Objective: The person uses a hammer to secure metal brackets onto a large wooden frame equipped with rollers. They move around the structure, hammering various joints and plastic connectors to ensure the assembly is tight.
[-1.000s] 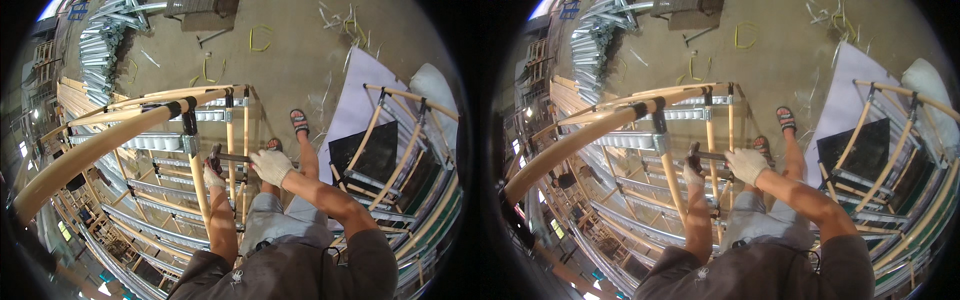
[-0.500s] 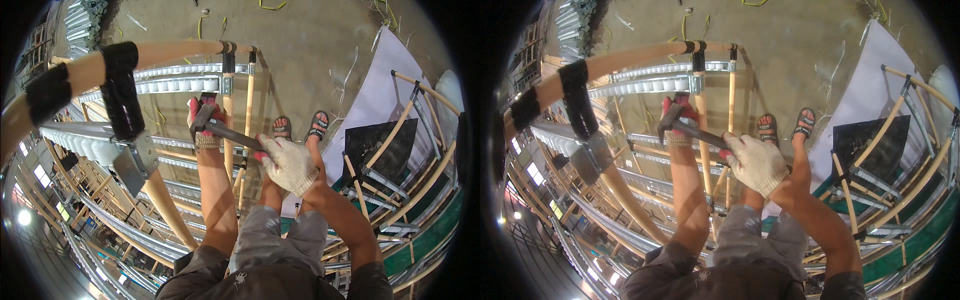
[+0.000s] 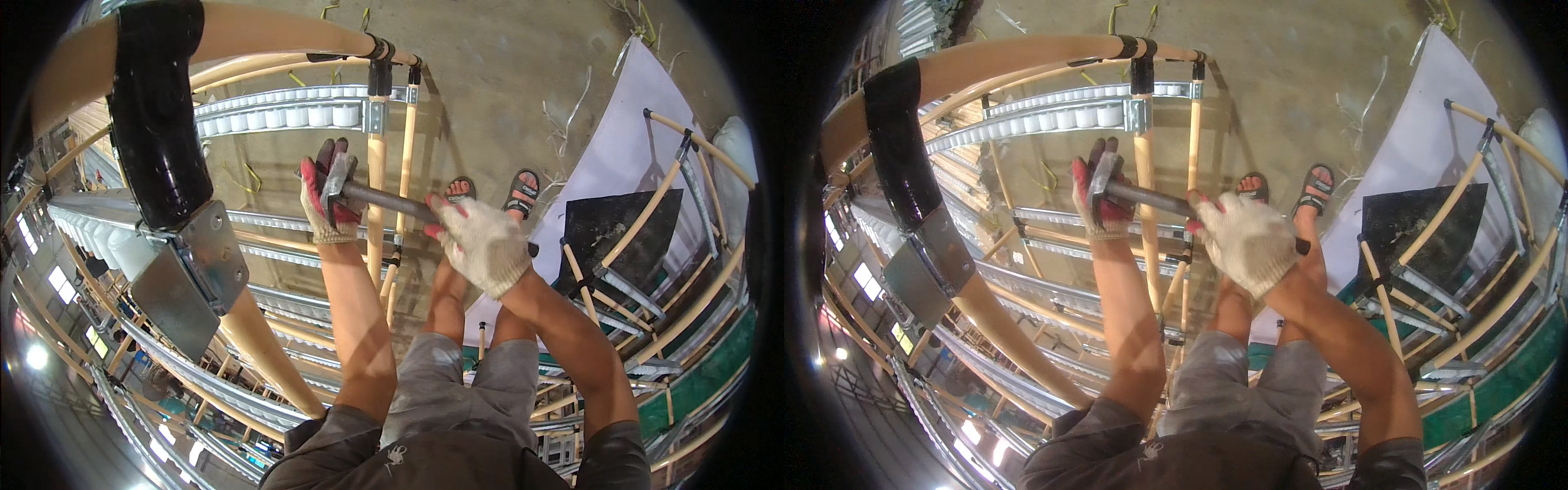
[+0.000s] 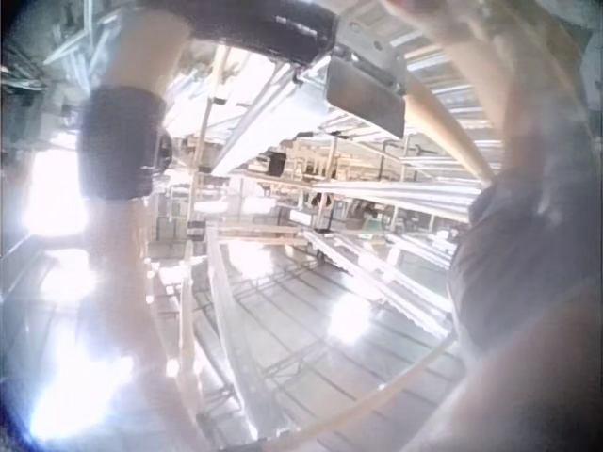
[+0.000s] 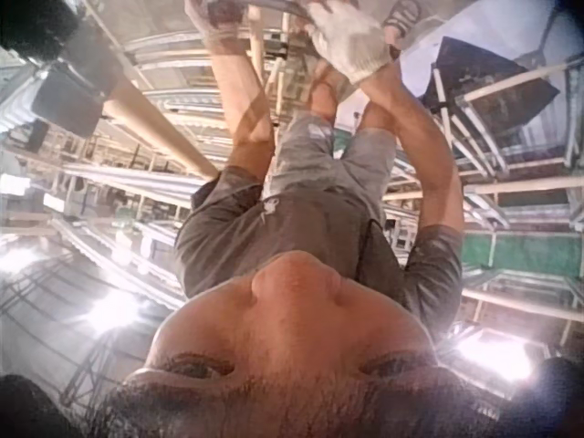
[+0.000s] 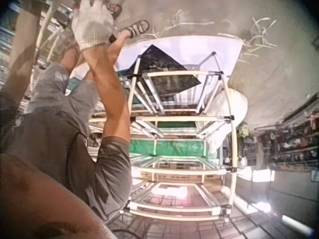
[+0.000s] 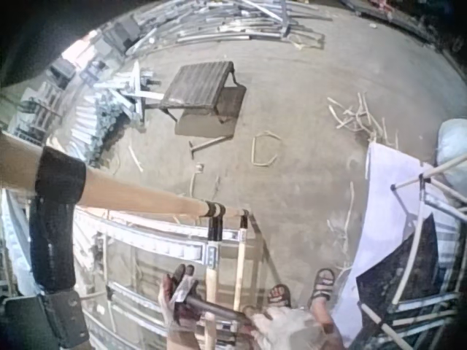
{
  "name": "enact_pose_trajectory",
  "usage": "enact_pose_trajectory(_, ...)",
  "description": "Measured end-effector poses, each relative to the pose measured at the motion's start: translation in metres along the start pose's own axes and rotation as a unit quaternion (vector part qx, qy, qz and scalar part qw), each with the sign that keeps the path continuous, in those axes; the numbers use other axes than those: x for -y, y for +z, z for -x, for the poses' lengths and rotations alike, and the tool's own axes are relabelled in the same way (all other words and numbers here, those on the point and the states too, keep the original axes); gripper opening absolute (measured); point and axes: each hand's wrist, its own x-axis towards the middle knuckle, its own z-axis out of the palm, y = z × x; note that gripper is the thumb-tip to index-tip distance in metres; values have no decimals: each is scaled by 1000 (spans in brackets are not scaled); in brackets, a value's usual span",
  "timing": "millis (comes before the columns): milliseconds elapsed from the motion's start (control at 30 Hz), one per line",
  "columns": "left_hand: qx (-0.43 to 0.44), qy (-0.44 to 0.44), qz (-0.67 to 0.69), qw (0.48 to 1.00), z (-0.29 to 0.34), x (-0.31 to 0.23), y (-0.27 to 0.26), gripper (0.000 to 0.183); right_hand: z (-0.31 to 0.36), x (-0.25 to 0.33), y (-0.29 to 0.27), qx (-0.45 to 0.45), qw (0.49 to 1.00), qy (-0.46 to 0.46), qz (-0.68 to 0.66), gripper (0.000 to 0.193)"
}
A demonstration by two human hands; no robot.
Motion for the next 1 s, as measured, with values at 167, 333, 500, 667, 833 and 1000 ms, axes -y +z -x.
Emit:
enact_pose_trajectory(167, 147, -100, 7, 984, -32, -6, -27, 49, -13, -1, 1, -31, 999, 36, -21, 44)
enact_pose_trajectory(333, 127, -76, -10, 989, -26, -7, -14, 51, -4, -5, -11, 2, 997, -25, -69, 45)
enact_pose_trajectory(500, 217, -154, 63, 962, -38, -11, -24, 57, -12, -7, -11, 35, 998, 50, -20, 41)
enact_pose_trajectory(667, 278, -176, 83, 941, -58, -6, -37, 62, 0, 17, -27, 25, 987, 70, -144, 39)
enact_pose_trajectory(833, 211, -101, 4, 972, -46, -1, -26, 61, -17, 18, -34, 52, 991, 73, -96, 33)
enact_pose_trajectory(1000, 212, -100, 10, 972, -40, -7, -21, 54, -38, 20, -51, 42, 981, 168, -89, 28)
